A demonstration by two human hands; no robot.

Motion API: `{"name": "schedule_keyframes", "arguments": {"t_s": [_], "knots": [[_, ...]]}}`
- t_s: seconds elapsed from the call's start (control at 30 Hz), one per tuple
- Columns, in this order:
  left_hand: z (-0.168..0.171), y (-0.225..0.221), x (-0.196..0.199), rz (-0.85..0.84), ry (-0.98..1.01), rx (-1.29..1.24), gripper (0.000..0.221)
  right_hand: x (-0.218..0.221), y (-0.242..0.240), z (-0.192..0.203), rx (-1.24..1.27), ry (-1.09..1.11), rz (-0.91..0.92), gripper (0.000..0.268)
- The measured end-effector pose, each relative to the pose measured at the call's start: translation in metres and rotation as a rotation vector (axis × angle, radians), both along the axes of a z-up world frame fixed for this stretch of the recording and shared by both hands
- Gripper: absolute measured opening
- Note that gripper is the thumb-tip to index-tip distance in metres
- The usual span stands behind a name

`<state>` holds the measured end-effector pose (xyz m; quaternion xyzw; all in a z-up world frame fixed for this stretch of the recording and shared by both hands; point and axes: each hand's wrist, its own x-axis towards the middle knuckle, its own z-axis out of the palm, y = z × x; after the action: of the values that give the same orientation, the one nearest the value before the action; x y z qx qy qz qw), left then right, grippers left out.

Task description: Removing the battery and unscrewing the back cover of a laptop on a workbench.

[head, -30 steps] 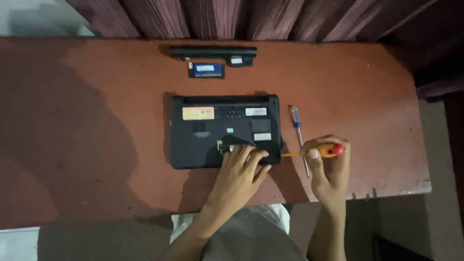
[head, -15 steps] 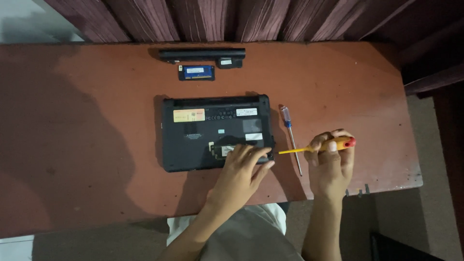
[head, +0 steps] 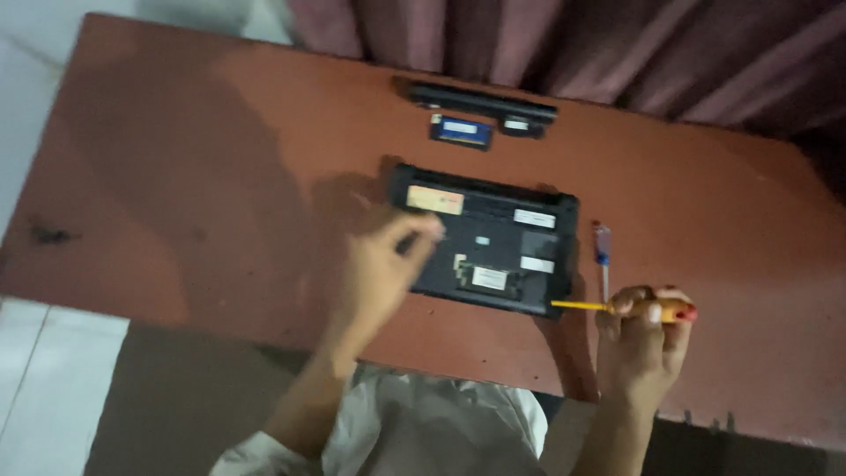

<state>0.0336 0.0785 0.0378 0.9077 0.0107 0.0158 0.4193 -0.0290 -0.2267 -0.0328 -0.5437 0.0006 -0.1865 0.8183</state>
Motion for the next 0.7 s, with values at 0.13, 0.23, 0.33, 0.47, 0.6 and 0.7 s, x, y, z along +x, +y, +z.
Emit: {"name": "schedule_keyframes", "arguments": {"t_s": [0.13, 0.23, 0.33, 0.47, 0.6, 0.7], "knots": [[-0.066, 0.073, 0.055, 0.051, -0.325, 0.105, 0.020, -0.003, 0.011, -0.003, 0.016, 0.091, 0.002, 0.010], [-0.076, 0.102, 0.100, -0.098, -0.483, 0.140, 0.013, -0.006, 0.018, -0.006, -0.005, 0.073, 0.042, 0.011], [-0.108, 0.121, 0.151, -0.061, -0.617, 0.308, 0.020, -0.004, 0.023, -0.014, 0.041, 0.085, 0.025, 0.013], [-0.101, 0.124, 0.186, -0.203, -0.523, 0.834, 0.020, -0.003, 0.024, -0.017, -0.040, 0.044, 0.038, 0.012], [-0.103, 0.121, 0.196, -0.220, -0.383, 0.903, 0.032, -0.002, 0.037, 0.004, -0.104, 0.118, 0.012, 0.010], [-0.106, 0.121, 0.199, -0.224, -0.470, 0.937, 0.028, 0.002, 0.029, -0.009, -0.103, 0.068, 0.060, 0.009]]}}
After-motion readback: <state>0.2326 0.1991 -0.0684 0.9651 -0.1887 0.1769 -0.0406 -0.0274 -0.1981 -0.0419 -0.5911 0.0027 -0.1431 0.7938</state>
